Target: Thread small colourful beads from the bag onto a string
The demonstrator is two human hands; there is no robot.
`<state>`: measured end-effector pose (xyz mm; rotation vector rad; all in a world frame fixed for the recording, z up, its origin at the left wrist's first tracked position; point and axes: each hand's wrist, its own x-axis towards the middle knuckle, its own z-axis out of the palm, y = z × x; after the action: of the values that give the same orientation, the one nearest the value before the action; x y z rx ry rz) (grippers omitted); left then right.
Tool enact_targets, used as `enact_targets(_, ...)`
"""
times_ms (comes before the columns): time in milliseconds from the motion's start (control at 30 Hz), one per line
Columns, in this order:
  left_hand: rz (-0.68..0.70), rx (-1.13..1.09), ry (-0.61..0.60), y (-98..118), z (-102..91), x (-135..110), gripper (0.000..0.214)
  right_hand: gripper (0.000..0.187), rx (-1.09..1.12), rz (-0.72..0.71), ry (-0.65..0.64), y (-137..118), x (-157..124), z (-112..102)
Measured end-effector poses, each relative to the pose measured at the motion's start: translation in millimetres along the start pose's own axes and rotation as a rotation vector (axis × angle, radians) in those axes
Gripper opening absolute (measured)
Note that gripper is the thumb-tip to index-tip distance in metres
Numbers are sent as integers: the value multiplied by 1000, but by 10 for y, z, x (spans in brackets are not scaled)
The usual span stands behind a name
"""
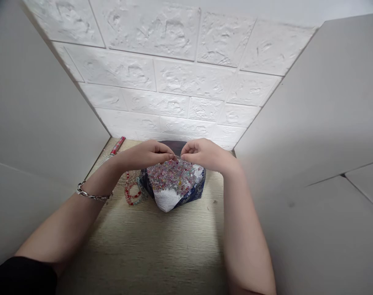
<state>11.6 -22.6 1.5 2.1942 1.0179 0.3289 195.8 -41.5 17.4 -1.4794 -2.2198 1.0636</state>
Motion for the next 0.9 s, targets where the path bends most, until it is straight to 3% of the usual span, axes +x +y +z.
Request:
enact_targets(200,-7,-11,12,23,8,3,32,14,-70,-29,-66,59,71,65)
enact_targets(367,-26,-22,2,8,-2,4,32,11,-76,-23,-50,84,82,57)
enact_targets(667,-10,16,-9,-24,2,8,35,20,-25,32,-55,63,2,-19)
enact_targets(900,-8,3,-18,2,-4,1,34,19,-36,-28,-90,66,72,50)
